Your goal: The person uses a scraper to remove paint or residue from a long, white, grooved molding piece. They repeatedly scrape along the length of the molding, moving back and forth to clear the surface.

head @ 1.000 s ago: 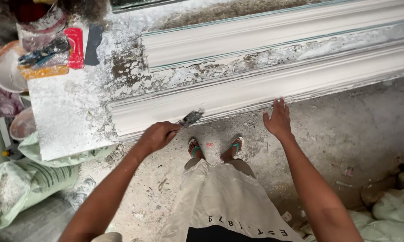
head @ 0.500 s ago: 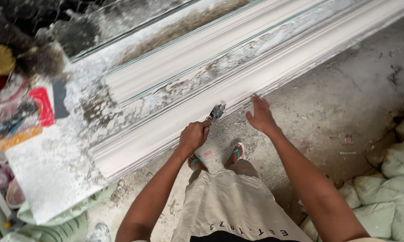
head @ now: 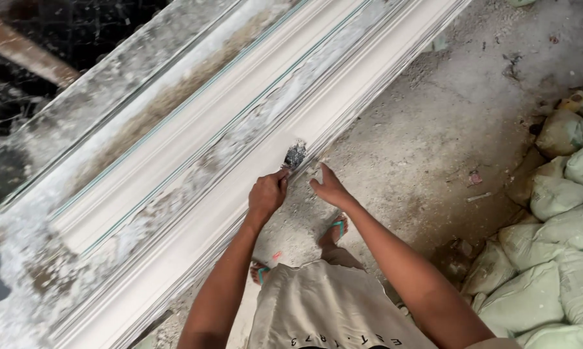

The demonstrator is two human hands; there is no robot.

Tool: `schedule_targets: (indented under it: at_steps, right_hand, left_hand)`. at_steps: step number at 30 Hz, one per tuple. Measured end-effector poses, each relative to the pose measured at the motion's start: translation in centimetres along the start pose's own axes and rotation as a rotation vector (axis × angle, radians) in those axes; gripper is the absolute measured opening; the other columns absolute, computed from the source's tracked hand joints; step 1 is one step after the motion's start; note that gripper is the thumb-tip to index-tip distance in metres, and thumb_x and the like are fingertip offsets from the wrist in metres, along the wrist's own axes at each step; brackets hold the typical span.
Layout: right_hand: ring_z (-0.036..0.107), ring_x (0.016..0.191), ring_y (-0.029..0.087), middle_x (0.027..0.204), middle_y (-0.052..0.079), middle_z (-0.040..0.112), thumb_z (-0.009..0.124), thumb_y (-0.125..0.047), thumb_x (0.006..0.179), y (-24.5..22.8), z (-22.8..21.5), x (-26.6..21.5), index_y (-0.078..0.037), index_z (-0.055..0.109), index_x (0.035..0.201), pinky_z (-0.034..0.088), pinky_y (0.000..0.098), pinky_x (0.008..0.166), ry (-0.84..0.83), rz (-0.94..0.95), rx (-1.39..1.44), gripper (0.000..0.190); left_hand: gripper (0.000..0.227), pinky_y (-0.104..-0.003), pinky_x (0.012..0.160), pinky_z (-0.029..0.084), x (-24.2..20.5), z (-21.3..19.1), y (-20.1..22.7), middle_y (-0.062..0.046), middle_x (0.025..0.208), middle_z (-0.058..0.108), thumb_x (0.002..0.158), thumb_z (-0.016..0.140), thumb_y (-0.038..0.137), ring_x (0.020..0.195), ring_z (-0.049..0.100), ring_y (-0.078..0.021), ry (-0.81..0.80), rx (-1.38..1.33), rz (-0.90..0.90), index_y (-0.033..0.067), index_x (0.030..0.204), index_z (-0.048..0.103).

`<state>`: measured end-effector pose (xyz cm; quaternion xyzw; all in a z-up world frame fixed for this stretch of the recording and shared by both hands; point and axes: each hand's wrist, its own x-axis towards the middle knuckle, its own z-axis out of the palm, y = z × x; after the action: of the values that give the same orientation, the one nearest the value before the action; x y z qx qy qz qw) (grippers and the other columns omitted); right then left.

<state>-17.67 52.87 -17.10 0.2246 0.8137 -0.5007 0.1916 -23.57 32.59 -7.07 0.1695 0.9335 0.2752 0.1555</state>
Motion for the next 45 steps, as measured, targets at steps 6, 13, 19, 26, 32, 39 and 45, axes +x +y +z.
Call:
schedule_targets:
  at_steps: [6,13,19,26,32,39,45]
  right_hand:
    - [0.051,0.141,0.034,0.163,0.018,0.036,0.058,-0.04,0.094,3.9,-7.1,4.6,-0.009,0.019,0.163,0.042,0.0414,0.114,-0.021,0.029,0.125,0.085]
    - [0.052,0.14,0.032,0.163,0.018,0.036,0.06,-0.036,0.098,10.2,-14.9,7.7,-0.007,0.02,0.161,0.044,0.0406,0.111,0.029,-0.059,0.281,0.08]
    - [0.055,0.138,0.03,0.161,0.016,0.041,0.057,-0.033,0.099,11.7,-22.6,10.3,-0.009,0.022,0.16,0.045,0.0396,0.109,0.073,0.002,0.388,0.074]
    - [0.053,0.138,0.03,0.158,0.018,0.042,0.058,-0.031,0.1,15.5,-32.4,17.3,-0.007,0.024,0.159,0.046,0.0396,0.108,0.132,-0.049,0.455,0.072]
    - [0.058,0.134,0.031,0.158,0.019,0.043,0.059,-0.027,0.101,19.9,-42.4,23.2,-0.003,0.028,0.156,0.05,0.0395,0.105,0.155,-0.056,0.359,0.068]
    - [0.057,0.134,0.03,0.158,0.02,0.042,0.06,-0.026,0.104,21.8,-52.8,26.3,-0.003,0.029,0.156,0.055,0.0399,0.1,0.286,-0.068,0.499,0.065]
    - [0.071,0.124,0.03,0.144,0.018,0.061,0.063,-0.028,0.1,24.2,-60.1,31.6,-0.004,0.039,0.151,0.059,0.0398,0.093,0.402,-0.13,0.325,0.061]
  left_hand:
    - [0.028,-0.055,0.077,0.057,7.8,3.6,7.9,-0.02,0.095,0.075,0.096,0.062,0.028,0.086,0.071,-0.0431,-0.011,0.022,-0.02,0.0271,0.12,0.076]
    - [0.029,-0.056,0.083,0.056,17.9,8.9,16.6,-0.021,0.101,0.074,0.096,0.06,0.028,0.093,0.07,-0.0449,-0.015,0.043,-0.012,0.0269,0.122,0.074]
    - [0.031,-0.055,0.086,0.056,26.0,13.2,24.2,-0.021,0.105,0.074,0.096,0.058,0.028,0.096,0.07,-0.0442,-0.064,0.074,-0.044,0.0294,0.123,0.072]
    - [0.03,-0.055,0.084,0.057,37.5,20.9,33.0,-0.022,0.102,0.074,0.096,0.058,0.027,0.094,0.071,-0.0447,-0.006,0.04,0.02,0.025,0.122,0.072]
    - [0.029,-0.056,0.082,0.058,47.0,25.2,42.0,-0.021,0.1,0.075,0.098,0.055,0.027,0.091,0.072,-0.0451,-0.052,0.043,0.017,0.0247,0.122,0.071]
    - [0.027,-0.057,0.078,0.058,56.1,31.1,48.1,-0.021,0.099,0.075,0.098,0.058,0.029,0.088,0.072,-0.0449,-0.025,0.073,0.038,0.0243,0.12,0.072]
    - [0.028,-0.058,0.075,0.057,62.1,32.4,55.0,-0.02,0.094,0.075,0.097,0.057,0.027,0.087,0.071,-0.0458,-0.053,0.11,0.054,0.0268,0.119,0.074]
